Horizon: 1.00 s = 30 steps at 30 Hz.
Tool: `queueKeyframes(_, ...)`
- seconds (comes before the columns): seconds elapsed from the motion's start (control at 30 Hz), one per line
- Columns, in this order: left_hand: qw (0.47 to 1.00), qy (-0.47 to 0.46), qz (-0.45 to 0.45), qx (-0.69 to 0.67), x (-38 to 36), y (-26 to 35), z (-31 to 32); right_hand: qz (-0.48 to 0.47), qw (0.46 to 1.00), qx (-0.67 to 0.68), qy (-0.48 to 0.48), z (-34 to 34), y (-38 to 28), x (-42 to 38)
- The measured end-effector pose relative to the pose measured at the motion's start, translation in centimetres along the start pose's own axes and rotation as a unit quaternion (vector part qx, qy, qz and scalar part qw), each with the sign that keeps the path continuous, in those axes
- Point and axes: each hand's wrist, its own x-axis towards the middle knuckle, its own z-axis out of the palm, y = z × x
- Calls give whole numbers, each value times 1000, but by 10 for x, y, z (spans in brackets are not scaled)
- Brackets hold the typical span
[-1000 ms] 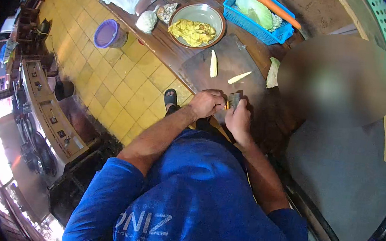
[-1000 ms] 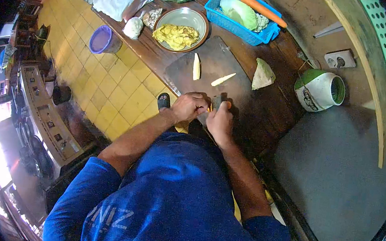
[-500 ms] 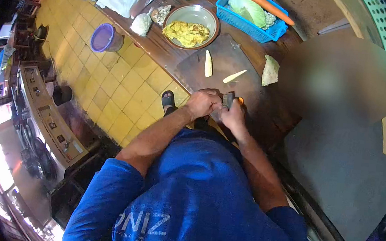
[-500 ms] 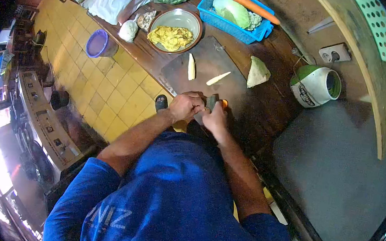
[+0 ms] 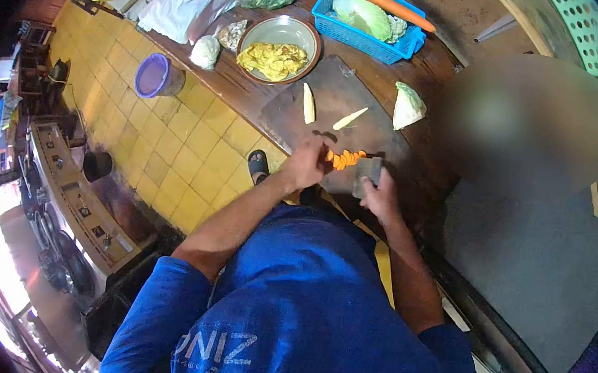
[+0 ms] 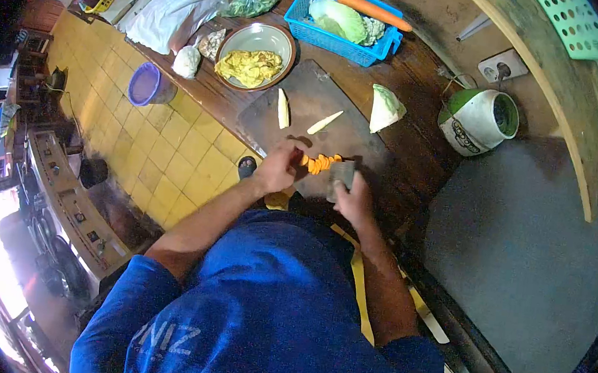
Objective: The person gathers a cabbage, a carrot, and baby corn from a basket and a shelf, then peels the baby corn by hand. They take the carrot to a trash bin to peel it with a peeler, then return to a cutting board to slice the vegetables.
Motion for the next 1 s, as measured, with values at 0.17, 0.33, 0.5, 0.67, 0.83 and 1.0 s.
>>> queueKeyframes(0.17,988,42,-31,-143,-13,-21,-9,-167,957,-232,-44,56,10,16)
queueKeyframes(0.33,987,72,-67,-130,-14,-38,0,-21,959,-274,62,53,-17,27)
queueKeyframes(0.5,995,64,18,76,-10,-22,-5,-104,945,-297,89,42,-24,18)
queueKeyframes(0.67,991,53,116,43,-10,-34,-3,-150,932,-328,39,61,-36,16)
queueKeyframes(0.83,993,42,88,63,-8,-32,-7,-197,918,-343,23,70,-38,23)
queueKeyframes(1.0,992,31,111,46,-6,-36,-9,-186,911,-365,41,77,-45,23)
